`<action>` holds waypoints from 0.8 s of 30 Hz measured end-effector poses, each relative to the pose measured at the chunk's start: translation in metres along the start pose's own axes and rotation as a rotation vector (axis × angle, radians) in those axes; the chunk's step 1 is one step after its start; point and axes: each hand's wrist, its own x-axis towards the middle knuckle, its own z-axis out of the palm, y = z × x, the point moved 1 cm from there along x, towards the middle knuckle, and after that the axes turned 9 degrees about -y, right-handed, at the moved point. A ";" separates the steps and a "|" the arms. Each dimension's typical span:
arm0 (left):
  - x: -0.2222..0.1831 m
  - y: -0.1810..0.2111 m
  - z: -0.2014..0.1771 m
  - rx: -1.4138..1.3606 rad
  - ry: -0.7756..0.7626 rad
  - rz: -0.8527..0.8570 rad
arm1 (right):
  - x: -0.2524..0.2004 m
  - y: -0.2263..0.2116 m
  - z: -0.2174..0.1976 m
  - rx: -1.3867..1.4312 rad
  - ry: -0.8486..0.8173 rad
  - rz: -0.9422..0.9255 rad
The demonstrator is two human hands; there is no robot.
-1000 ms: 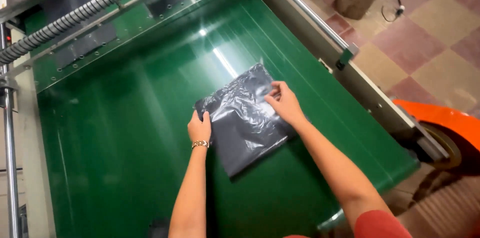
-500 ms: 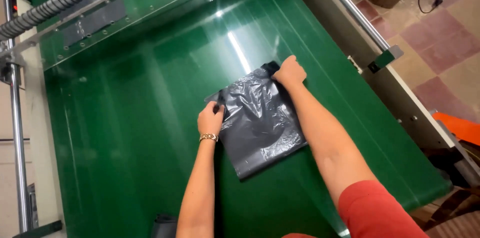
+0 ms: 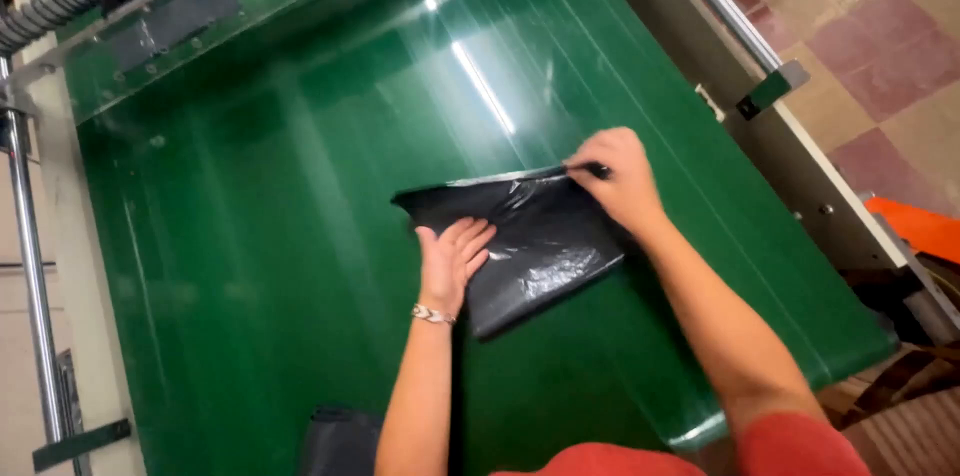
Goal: Folding plastic bags as they come off a conveyor belt and placing them into a storage crate.
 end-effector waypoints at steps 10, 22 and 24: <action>-0.027 -0.042 -0.055 -0.204 0.151 0.050 | -0.148 0.033 -0.011 -0.220 -0.092 0.192; -0.116 -0.050 0.019 1.278 0.474 0.411 | -0.154 0.017 -0.013 -0.618 -0.252 0.273; -0.124 -0.065 0.027 2.075 0.429 0.527 | -0.144 -0.015 -0.017 -0.778 -0.298 0.064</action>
